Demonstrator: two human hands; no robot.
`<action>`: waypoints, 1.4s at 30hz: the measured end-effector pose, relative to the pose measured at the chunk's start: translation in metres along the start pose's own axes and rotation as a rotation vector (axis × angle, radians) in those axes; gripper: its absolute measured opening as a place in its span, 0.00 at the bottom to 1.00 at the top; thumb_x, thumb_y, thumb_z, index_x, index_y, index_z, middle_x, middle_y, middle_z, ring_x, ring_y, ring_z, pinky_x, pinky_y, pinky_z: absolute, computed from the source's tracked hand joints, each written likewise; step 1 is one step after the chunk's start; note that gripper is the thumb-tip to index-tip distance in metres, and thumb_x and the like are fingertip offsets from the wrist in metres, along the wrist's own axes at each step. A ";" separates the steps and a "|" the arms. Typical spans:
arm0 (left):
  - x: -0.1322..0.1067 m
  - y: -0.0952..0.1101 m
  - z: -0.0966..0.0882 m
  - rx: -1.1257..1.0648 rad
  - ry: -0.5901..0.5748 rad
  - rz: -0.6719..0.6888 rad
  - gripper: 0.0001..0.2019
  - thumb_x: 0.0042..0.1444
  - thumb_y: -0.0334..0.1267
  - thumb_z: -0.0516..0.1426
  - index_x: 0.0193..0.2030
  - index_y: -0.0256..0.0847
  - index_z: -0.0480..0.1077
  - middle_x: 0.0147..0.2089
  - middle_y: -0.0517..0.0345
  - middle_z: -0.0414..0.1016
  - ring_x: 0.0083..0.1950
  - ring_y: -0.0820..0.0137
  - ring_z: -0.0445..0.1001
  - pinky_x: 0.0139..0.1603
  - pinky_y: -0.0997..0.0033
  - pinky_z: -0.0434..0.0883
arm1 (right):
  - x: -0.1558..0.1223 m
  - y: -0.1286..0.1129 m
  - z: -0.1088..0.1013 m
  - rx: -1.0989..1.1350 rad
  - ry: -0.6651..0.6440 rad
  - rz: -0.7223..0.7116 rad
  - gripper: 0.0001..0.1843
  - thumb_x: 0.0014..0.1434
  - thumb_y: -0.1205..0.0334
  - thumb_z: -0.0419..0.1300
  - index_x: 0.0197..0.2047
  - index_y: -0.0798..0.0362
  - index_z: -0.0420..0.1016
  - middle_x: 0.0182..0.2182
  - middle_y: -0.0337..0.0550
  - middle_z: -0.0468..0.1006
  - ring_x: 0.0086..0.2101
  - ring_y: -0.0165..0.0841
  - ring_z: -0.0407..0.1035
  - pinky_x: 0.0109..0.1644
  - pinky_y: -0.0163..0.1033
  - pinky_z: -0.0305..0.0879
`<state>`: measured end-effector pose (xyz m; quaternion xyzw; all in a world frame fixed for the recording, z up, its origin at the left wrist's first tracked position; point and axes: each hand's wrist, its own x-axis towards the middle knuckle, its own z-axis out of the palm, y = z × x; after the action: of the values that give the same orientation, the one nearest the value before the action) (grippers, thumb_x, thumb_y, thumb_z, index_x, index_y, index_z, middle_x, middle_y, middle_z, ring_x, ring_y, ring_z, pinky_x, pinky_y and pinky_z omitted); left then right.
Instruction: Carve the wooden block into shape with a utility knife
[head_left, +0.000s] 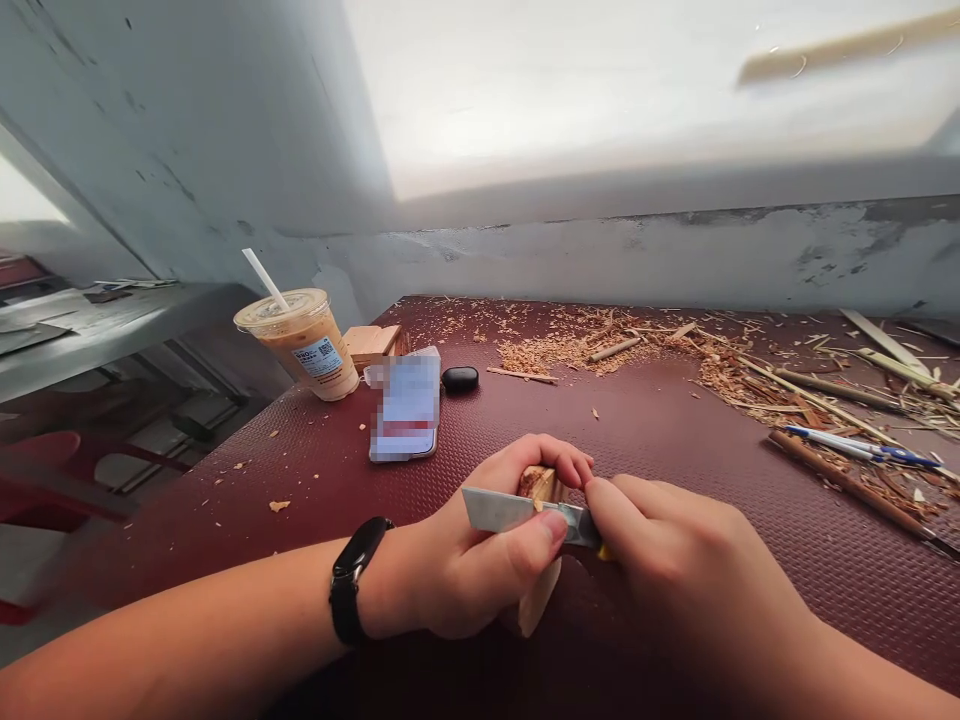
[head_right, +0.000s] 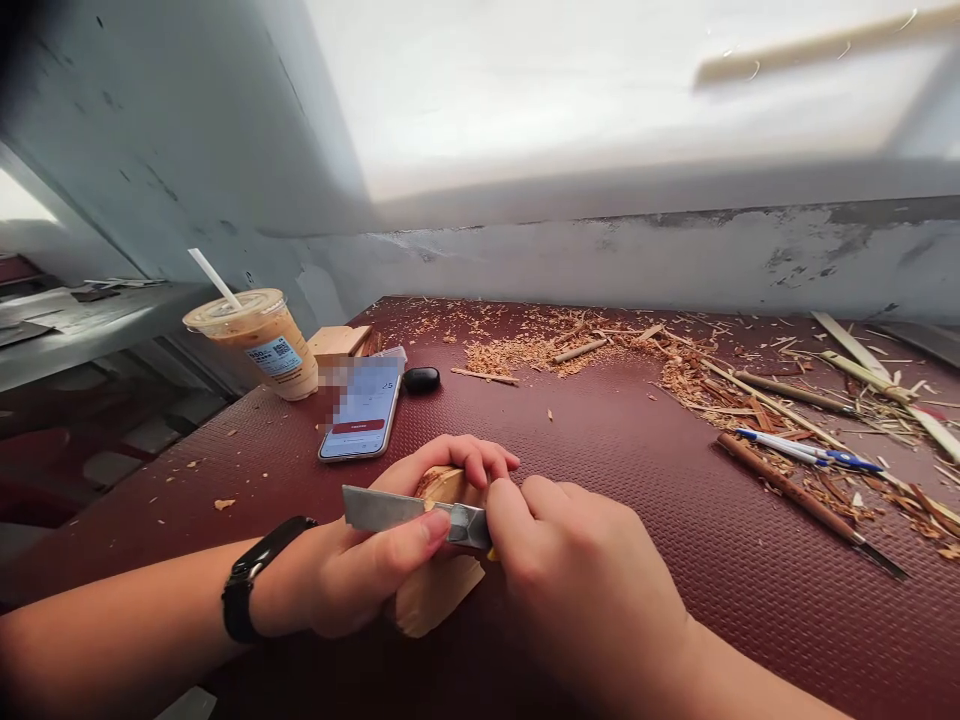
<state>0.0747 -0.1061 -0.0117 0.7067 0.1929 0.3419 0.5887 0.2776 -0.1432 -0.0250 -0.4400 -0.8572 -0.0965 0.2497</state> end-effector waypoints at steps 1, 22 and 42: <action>-0.002 -0.002 0.001 0.006 0.024 0.026 0.14 0.67 0.45 0.53 0.54 0.39 0.64 0.61 0.43 0.66 0.66 0.54 0.64 0.67 0.52 0.63 | -0.001 -0.002 0.002 0.024 -0.006 0.028 0.05 0.62 0.70 0.57 0.40 0.53 0.73 0.26 0.37 0.73 0.22 0.30 0.66 0.27 0.35 0.58; 0.003 0.008 0.009 -0.015 -0.110 -0.103 0.15 0.66 0.44 0.55 0.53 0.42 0.55 0.42 0.54 0.63 0.42 0.67 0.64 0.44 0.63 0.66 | 0.008 0.011 -0.031 -0.107 -0.140 -0.132 0.08 0.55 0.73 0.60 0.35 0.50 0.71 0.23 0.35 0.70 0.20 0.31 0.63 0.25 0.39 0.49; -0.013 0.003 0.026 0.078 0.216 -0.134 0.20 0.63 0.41 0.59 0.58 0.40 0.58 0.41 0.54 0.67 0.39 0.67 0.68 0.43 0.64 0.68 | -0.004 -0.014 -0.013 -0.191 0.049 -0.055 0.14 0.54 0.76 0.51 0.29 0.46 0.55 0.20 0.35 0.65 0.16 0.28 0.62 0.18 0.34 0.53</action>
<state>0.0838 -0.1342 -0.0143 0.6737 0.3151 0.3680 0.5581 0.2726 -0.1594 -0.0147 -0.4354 -0.8495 -0.1953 0.2250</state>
